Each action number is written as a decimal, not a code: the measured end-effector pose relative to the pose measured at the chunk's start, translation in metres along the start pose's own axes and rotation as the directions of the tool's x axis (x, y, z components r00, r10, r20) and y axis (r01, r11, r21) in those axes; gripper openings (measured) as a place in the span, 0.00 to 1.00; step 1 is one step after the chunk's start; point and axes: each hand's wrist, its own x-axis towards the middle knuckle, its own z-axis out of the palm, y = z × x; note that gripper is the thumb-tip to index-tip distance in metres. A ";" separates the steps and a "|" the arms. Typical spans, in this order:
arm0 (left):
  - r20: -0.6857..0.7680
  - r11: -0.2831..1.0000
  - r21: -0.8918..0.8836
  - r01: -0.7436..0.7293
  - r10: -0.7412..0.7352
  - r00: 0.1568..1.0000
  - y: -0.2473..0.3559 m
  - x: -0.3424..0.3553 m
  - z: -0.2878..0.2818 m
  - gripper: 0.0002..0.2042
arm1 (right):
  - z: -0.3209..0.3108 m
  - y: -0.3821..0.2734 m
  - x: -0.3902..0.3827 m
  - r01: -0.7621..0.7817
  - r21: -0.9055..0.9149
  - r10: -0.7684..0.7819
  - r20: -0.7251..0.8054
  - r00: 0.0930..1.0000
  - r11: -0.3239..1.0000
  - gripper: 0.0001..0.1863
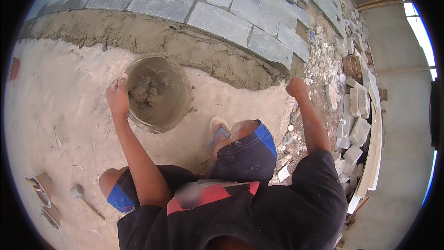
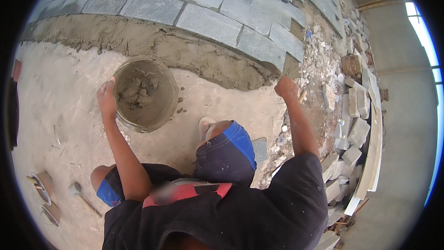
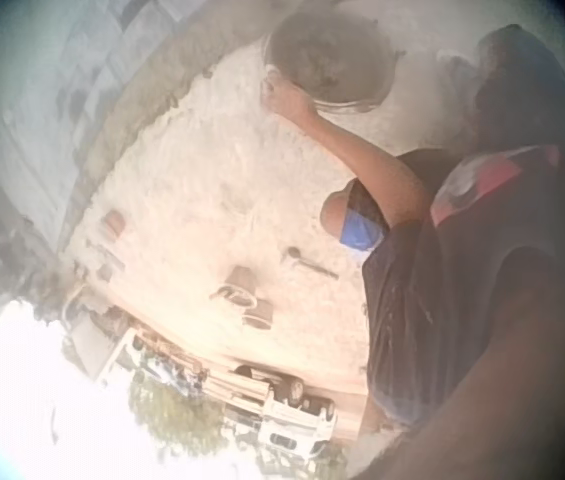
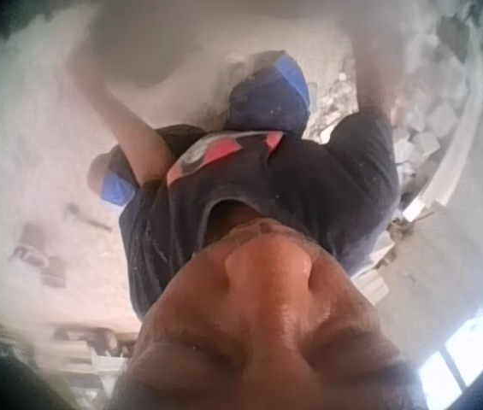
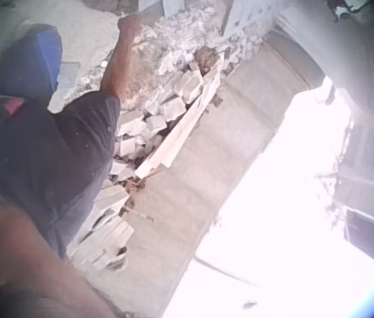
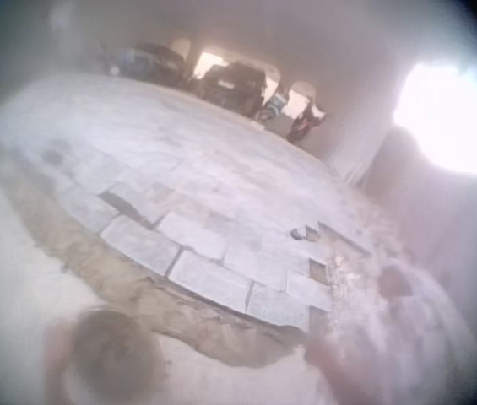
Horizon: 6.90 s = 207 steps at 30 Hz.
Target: The person uses a trowel to scoop mortar from a bucket and apply it to the base and side of a paved stone area on the ground.
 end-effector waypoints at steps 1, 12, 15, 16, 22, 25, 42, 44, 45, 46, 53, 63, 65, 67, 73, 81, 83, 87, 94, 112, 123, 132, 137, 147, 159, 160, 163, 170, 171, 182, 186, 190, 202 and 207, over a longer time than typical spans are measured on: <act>0.013 1.000 0.005 -0.002 0.002 1.000 0.002 -0.001 0.001 0.17 | -0.006 -0.002 -0.004 -0.015 -0.002 0.015 0.003 1.000 1.000 0.16; 0.026 0.992 0.113 -0.057 0.055 0.998 0.001 -0.005 0.011 0.21 | -0.049 -0.095 -0.100 0.643 0.245 -0.613 -0.195 0.766 0.725 0.23; 0.084 0.978 0.185 -0.095 0.080 0.993 0.013 -0.012 0.015 0.21 | -0.068 -0.147 -0.131 0.766 0.218 -0.777 -0.049 0.628 0.605 0.25; 0.098 0.966 0.231 -0.117 0.096 0.990 0.012 -0.012 0.018 0.21 | -0.071 -0.160 -0.135 0.803 0.214 -0.821 -0.003 0.571 0.557 0.26; 0.134 0.975 0.170 -0.144 0.122 0.983 0.010 -0.023 0.024 0.21 | -0.052 -0.219 -0.137 0.790 -0.012 -0.766 0.237 0.598 0.613 0.22; 0.136 0.983 0.122 -0.139 0.122 0.983 0.011 -0.030 0.026 0.21 | -0.008 -0.234 -0.125 0.721 0.428 -0.831 0.390 0.395 0.544 0.16; 0.148 0.981 0.107 -0.159 0.143 0.979 -0.003 -0.022 0.011 0.21 | -0.003 -0.292 -0.148 0.854 0.014 -0.837 -0.186 0.514 0.521 0.22; 0.163 0.983 0.102 -0.155 0.137 0.977 -0.001 -0.023 0.008 0.20 | 0.017 -0.298 -0.160 0.908 0.013 -0.892 -0.180 0.414 0.419 0.20; 0.180 0.980 0.127 -0.154 0.130 0.975 -0.002 -0.022 0.006 0.21 | 0.024 -0.296 -0.163 0.929 0.013 -0.914 -0.179 0.365 0.369 0.19; 0.191 0.977 0.154 -0.149 0.119 0.974 -0.004 -0.023 0.002 0.21 | 0.015 -0.290 -0.170 0.945 -0.019 -0.941 -0.099 0.322 0.326 0.18; 0.180 0.976 0.159 -0.146 0.117 0.977 0.005 -0.029 0.008 0.21 | -0.041 -0.253 -0.173 0.899 -0.280 -0.919 -0.304 0.250 0.337 0.15; 0.218 0.973 0.147 -0.179 0.145 0.965 0.006 -0.037 0.027 0.19 | 0.035 -0.277 -0.152 0.903 -0.048 -0.904 -0.038 0.426 0.427 0.22; 0.220 0.960 0.184 -0.211 0.169 0.961 0.003 -0.036 0.024 0.20 | 0.035 -0.262 -0.164 0.926 -0.038 -0.925 0.044 0.378 0.376 0.19; 0.230 0.959 0.181 -0.219 0.175 0.957 0.011 -0.043 0.024 0.20 | 0.020 -0.252 -0.164 0.942 -0.027 -0.941 0.033 0.336 0.335 0.18; 0.229 0.924 0.217 -0.314 0.265 0.937 0.006 -0.051 0.031 0.23 | 0.003 -0.255 -0.145 0.873 0.058 -0.870 -0.069 0.487 0.484 0.17; 0.215 0.967 0.096 -0.235 0.211 0.954 -0.004 -0.050 0.025 0.22 | 0.071 -0.282 -0.144 0.581 0.737 -0.937 0.232 0.262 0.345 0.20; 0.209 0.968 0.089 -0.236 0.214 0.954 -0.003 -0.048 0.026 0.23 | 0.083 -0.279 -0.152 0.531 0.795 -0.951 0.180 0.252 0.291 0.19; 0.192 0.975 0.099 -0.199 0.178 0.965 -0.001 -0.049 0.020 0.22 | 0.055 -0.259 -0.151 0.679 0.707 -0.972 0.053 0.228 0.197 0.20; 0.212 0.948 0.189 -0.258 0.217 0.953 0.003 -0.051 0.025 0.24 | 0.025 -0.232 -0.138 0.927 0.028 -0.903 -0.219 0.371 0.374 0.26; 0.226 0.947 0.163 -0.276 0.237 0.945 0.002 -0.048 0.043 0.24 | 0.064 -0.261 -0.147 0.360 0.856 -0.915 0.272 0.297 0.371 0.14; -0.057 0.995 0.061 -0.077 0.080 0.995 -0.025 -0.012 -0.007 0.24 | 0.001 -0.214 -0.128 0.319 0.923 -0.931 0.096 0.351 0.216 0.13; -0.099 0.997 0.078 -0.027 0.035 0.994 -0.012 -0.010 -0.007 0.22 | -0.025 -0.244 -0.057 0.816 0.446 -0.585 -0.571 0.576 0.368 0.21; -0.069 0.997 0.072 -0.036 0.041 0.997 -0.022 -0.003 -0.009 0.22 | -0.011 -0.294 -0.030 0.644 0.298 -0.459 -0.500 0.734 0.705 0.25; -0.050 0.998 0.060 0.005 -0.002 0.999 -0.026 0.008 -0.015 0.22 | -0.001 -0.321 -0.002 0.648 0.540 -0.637 -0.245 0.731 0.536 0.25; -0.038 0.998 0.006 0.061 -0.060 0.997 -0.023 0.008 -0.018 0.20 | 0.033 -0.250 0.019 0.486 0.614 -0.561 -0.084 0.823 0.621 0.23; -0.039 0.998 -0.014 0.060 -0.061 0.997 -0.027 0.009 -0.020 0.21 | 0.032 -0.246 0.017 0.451 0.659 -0.561 -0.053 0.826 0.602 0.23; -0.049 0.999 -0.025 0.036 -0.037 0.998 -0.038 0.012 -0.026 0.22 | 0.035 -0.225 0.015 0.437 0.707 -0.578 -0.048 0.814 0.556 0.21; -0.025 1.000 -0.010 0.011 -0.011 1.000 -0.026 0.007 -0.019 0.23 | -0.011 -0.228 -0.012 0.160 0.897 -0.603 0.138 0.786 0.413 0.17; -0.038 1.000 0.003 0.006 -0.006 0.999 -0.027 0.007 -0.021 0.23 | -0.017 -0.238 -0.012 0.165 0.905 -0.622 0.128 0.773 0.391 0.17; -0.045 0.999 -0.003 0.046 -0.046 0.998 -0.020 0.006 -0.016 0.22 | -0.023 -0.260 0.033 0.281 0.807 -0.664 0.173 0.728 0.519 0.18; -0.019 0.998 0.001 0.063 -0.063 0.998 -0.023 0.006 -0.018 0.21 | 0.019 -0.211 0.042 0.094 0.857 -0.569 0.251 0.783 0.508 0.20; -0.015 0.995 -0.074 0.072 -0.073 0.997 -0.028 0.008 -0.023 0.20 | 0.040 -0.204 0.003 -0.194 0.927 -0.546 0.348 0.762 0.321 0.20; -0.001 0.980 -0.160 0.118 -0.119 0.993 -0.047 0.008 -0.042 0.20 | 0.045 -0.326 -0.049 -0.603 0.795 -0.749 0.362 0.555 -0.063 0.20; -0.029 0.980 -0.131 0.148 -0.153 0.988 -0.052 0.007 -0.044 0.20 | 0.048 -0.340 -0.040 -0.460 0.888 -0.763 0.317 0.563 0.030 0.20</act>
